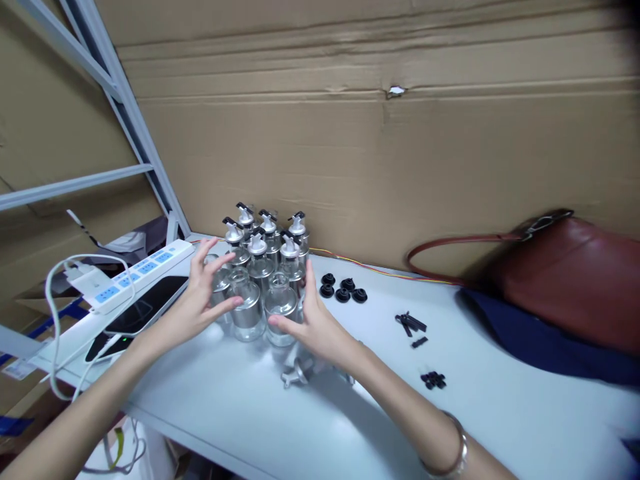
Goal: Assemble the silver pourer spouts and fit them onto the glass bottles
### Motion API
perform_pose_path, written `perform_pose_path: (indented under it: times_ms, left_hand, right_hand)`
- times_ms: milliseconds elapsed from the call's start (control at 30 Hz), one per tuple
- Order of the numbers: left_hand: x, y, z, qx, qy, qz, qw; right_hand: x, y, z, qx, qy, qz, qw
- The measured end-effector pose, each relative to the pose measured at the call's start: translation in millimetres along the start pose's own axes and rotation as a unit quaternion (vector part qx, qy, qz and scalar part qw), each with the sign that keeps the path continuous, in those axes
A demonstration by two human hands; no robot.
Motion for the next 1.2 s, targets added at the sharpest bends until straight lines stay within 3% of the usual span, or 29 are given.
perform_pose_path:
  times_ms: [100, 167, 200, 267, 300, 367, 433, 567, 667, 733, 800, 867, 933, 1000, 1133, 1200]
  left_hand:
    - [-18.2, -13.1, -6.6, -0.131, -0.004, 0.054, 0.99]
    - [-41.0, -28.6, -5.0, -0.206, -0.027, 0.129, 0.97]
    - [-55.0, -36.6, 0.8, -0.213, -0.047, 0.177, 0.96]
    - [-83.5, -47.8, 28.0, -0.117, -0.092, 0.259, 0.954]
    - [-93.4, -50.6, 47.3, -0.033, -0.111, 0.261, 0.958]
    - [-103.6, -54.9, 80.3, 0.079, -0.14, 0.225, 0.961]
    - [-101.9, -56.2, 107.3, 0.146, -0.158, 0.157, 0.964]
    - [-86.9, -56.7, 134.7, 0.182, -0.178, 0.081, 0.964]
    - [-79.6, -54.5, 132.4, 0.168, -0.199, 0.056, 0.964]
    - [-83.3, -51.9, 127.5, 0.176, -0.234, 0.044, 0.955]
    - [-98.1, -49.3, 125.8, 0.21, -0.31, 0.053, 0.926]
    - [-117.6, -47.5, 131.0, 0.257, -0.411, 0.05, 0.873]
    - [-131.0, -45.2, 144.5, 0.282, -0.505, -0.005, 0.816]
    - [-137.8, -43.3, 163.0, 0.285, -0.585, -0.083, 0.755]
    - [-143.8, -38.6, 191.3, 0.3, -0.686, -0.177, 0.638]
    - [-143.7, -34.1, 196.0, 0.317, -0.688, -0.181, 0.626]
  right_hand:
    - [2.2, -10.0, -11.8, 0.041, 0.048, 0.038, 0.997]
    - [7.3, -27.7, -33.2, 0.003, 0.028, 0.043, 0.999]
    - [9.8, -40.4, -46.1, -0.025, 0.007, 0.042, 0.999]
    - [13.5, -72.2, -71.0, -0.084, -0.059, 0.032, 0.994]
    - [13.3, -90.2, -80.6, -0.108, -0.1, 0.031, 0.989]
    - [8.4, -125.4, -87.7, -0.122, -0.166, 0.032, 0.978]
    - [-6.8, -157.3, -84.8, -0.148, -0.188, 0.082, 0.967]
    - [-31.5, -195.6, -51.7, -0.202, -0.177, 0.16, 0.95]
    - [-37.4, -205.7, -31.4, -0.243, -0.131, 0.203, 0.94]
    - [-38.4, -209.7, -30.3, -0.272, -0.091, 0.227, 0.931]
    - [-36.2, -209.4, -36.3, -0.286, -0.048, 0.21, 0.934]
    - [-29.8, -202.6, -42.7, -0.266, -0.008, 0.141, 0.954]
    - [-20.4, -192.7, -43.4, -0.203, 0.014, 0.049, 0.978]
    - [-16.6, -186.2, -40.7, -0.151, 0.009, 0.011, 0.988]
    - [-31.3, -187.0, -42.1, -0.185, 0.009, 0.123, 0.975]
    - [-39.0, -190.4, -40.7, -0.198, 0.026, 0.189, 0.962]
Point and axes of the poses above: each hand's wrist, its own y-axis towards the middle knuckle, its own z-axis out of the palm, x = y × z, the point moved 7 cm from there along y, towards the middle knuckle, and after that the axes turned 15 degrees about -y, right-handed, at the moved point
